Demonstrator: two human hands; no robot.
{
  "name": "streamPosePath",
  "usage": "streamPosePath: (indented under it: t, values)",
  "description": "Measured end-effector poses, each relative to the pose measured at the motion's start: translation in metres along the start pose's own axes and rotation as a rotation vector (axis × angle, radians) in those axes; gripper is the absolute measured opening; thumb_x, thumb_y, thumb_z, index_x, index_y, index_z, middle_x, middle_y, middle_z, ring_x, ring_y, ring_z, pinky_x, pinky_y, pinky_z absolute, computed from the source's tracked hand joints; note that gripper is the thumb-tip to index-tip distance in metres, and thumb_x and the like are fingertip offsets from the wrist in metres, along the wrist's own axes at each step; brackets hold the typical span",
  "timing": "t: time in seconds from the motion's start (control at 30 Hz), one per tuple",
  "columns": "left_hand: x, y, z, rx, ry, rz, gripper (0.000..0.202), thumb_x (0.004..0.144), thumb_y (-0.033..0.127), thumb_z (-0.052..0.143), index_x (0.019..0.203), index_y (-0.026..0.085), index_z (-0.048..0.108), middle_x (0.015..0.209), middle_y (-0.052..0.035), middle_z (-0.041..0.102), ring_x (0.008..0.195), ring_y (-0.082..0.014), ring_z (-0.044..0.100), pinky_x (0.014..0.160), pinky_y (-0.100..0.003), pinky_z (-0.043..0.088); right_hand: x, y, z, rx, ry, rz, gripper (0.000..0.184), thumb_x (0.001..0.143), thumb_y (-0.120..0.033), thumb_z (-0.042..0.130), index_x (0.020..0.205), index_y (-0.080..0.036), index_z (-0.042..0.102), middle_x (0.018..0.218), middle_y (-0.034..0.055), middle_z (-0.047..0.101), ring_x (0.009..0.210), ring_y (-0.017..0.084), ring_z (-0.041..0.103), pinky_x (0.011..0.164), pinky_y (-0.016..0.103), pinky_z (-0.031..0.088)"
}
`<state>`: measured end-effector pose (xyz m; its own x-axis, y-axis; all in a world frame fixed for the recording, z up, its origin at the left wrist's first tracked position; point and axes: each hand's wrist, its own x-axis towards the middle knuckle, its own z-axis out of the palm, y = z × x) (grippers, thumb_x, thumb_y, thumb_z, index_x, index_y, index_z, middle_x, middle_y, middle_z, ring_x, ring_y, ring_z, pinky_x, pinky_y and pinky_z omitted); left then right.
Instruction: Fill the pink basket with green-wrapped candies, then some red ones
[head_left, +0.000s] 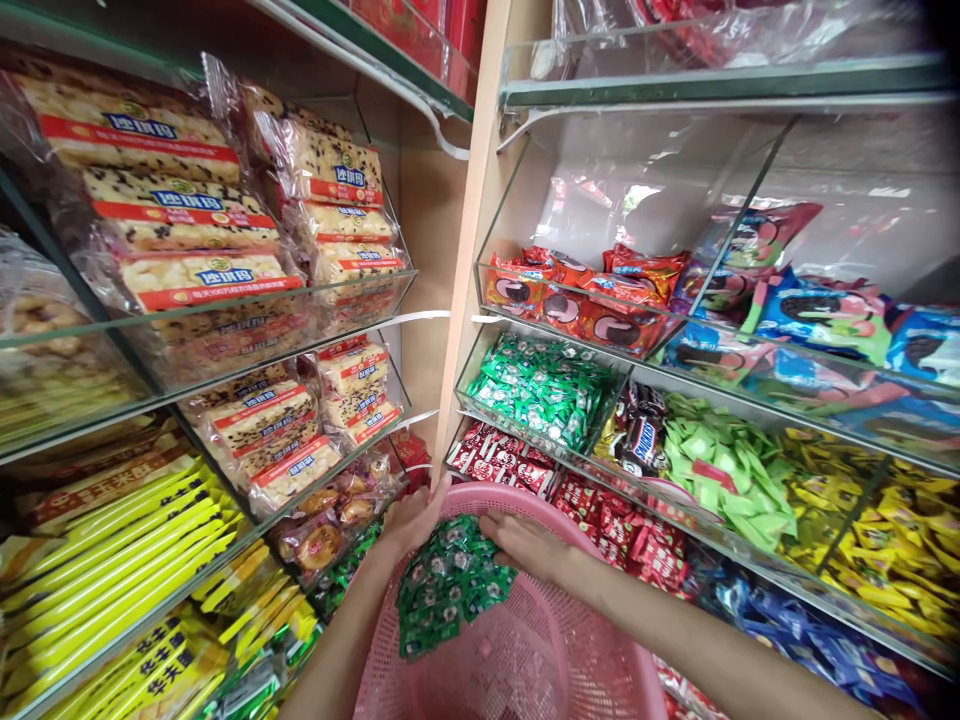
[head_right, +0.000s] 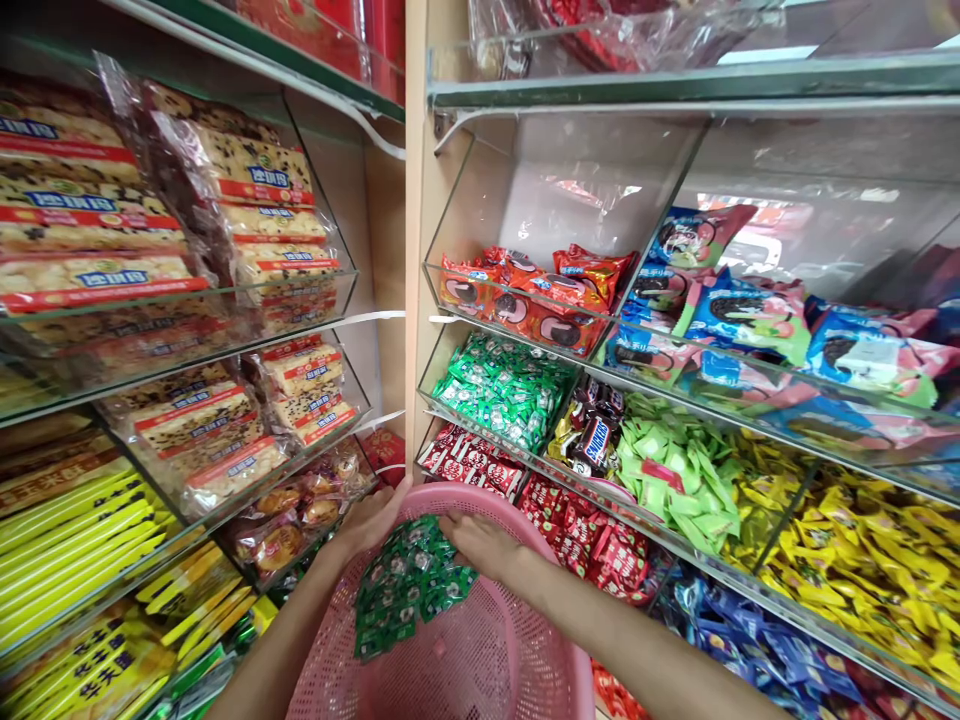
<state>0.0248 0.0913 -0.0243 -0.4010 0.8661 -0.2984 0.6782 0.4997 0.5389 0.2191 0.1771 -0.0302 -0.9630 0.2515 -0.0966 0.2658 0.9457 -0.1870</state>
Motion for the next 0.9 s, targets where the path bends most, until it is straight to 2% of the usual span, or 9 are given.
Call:
streamPosePath:
  t: [0.17,0.27,0.37,0.47,0.57,0.67,0.8,0.9]
  values:
    - [0.001,-0.001,0.002,0.006,0.013,-0.013,0.094,0.074,0.077,0.001,0.101,0.013,0.063,0.109,-0.0194,0.064,0.109,-0.0362,0.055,0.092,-0.046,0.037,0.005,-0.002,-0.003,-0.019,-0.015,0.073,0.034,0.071,-0.013,0.065,0.102,-0.018,0.051,0.104,0.0071,0.058,0.088,0.022,0.059,0.072,0.033,0.048]
    - [0.001,-0.001,0.001,0.002,0.013,-0.016,0.093,0.075,0.077,0.001,0.101,0.013,0.063,0.109,-0.0188,0.064,0.111,-0.0357,0.054,0.093,-0.046,0.037,0.005,-0.011,-0.021,-0.056,-0.048,0.095,0.035,0.073,-0.013,0.064,0.105,-0.017,0.051,0.109,0.0094,0.058,0.093,0.023,0.058,0.074,0.033,0.047]
    - [0.002,-0.001,0.001,0.002,0.000,-0.019,0.091,0.075,0.076,0.001,0.100,0.014,0.062,0.109,-0.0179,0.064,0.110,-0.0354,0.055,0.092,-0.045,0.038,0.001,-0.022,-0.064,-0.119,-0.059,0.082,0.028,0.077,-0.015,0.060,0.104,-0.017,0.052,0.108,0.0106,0.058,0.091,0.022,0.059,0.072,0.032,0.047]
    - [0.004,-0.002,0.001,0.010,-0.008,-0.023,0.091,0.074,0.077,0.000,0.098,0.015,0.062,0.110,-0.0187,0.064,0.109,-0.0363,0.055,0.093,-0.046,0.038,-0.005,-0.025,-0.126,-0.146,0.029,0.070,0.013,0.082,-0.016,0.054,0.095,-0.016,0.054,0.101,0.0100,0.060,0.084,0.019,0.059,0.070,0.029,0.045]
    - [0.007,-0.004,0.004,0.000,0.002,-0.011,0.090,0.075,0.076,0.001,0.100,0.015,0.061,0.111,-0.0188,0.063,0.111,-0.0363,0.054,0.095,-0.047,0.036,-0.010,-0.014,-0.184,-0.199,0.134,0.065,0.009,0.083,-0.014,0.050,0.091,-0.016,0.055,0.096,0.0088,0.061,0.084,0.017,0.059,0.071,0.028,0.043]
    - [0.010,-0.006,0.006,0.004,-0.001,0.015,0.085,0.077,0.074,0.004,0.100,0.016,0.061,0.110,-0.0174,0.064,0.111,-0.0348,0.054,0.095,-0.046,0.036,-0.010,0.007,-0.219,-0.305,0.082,0.140,0.019,0.078,-0.010,0.055,0.095,-0.016,0.057,0.100,0.0094,0.062,0.092,0.019,0.058,0.075,0.027,0.042]
    - [0.009,-0.004,0.004,0.025,-0.007,0.035,0.081,0.080,0.070,0.005,0.104,0.016,0.060,0.112,-0.0166,0.064,0.111,-0.0336,0.054,0.095,-0.044,0.036,-0.005,0.033,-0.228,-0.431,-0.186,0.334,0.037,0.068,0.000,0.057,0.101,-0.016,0.061,0.108,0.0102,0.061,0.100,0.021,0.058,0.076,0.024,0.043]
    - [0.008,-0.003,0.003,0.029,0.001,0.018,0.080,0.081,0.068,0.005,0.103,0.015,0.060,0.113,-0.0170,0.063,0.112,-0.0329,0.054,0.095,-0.043,0.037,-0.002,0.046,-0.223,-0.419,-0.269,0.418,0.043,0.063,0.003,0.058,0.101,-0.017,0.064,0.106,0.0091,0.063,0.098,0.021,0.060,0.074,0.023,0.043]
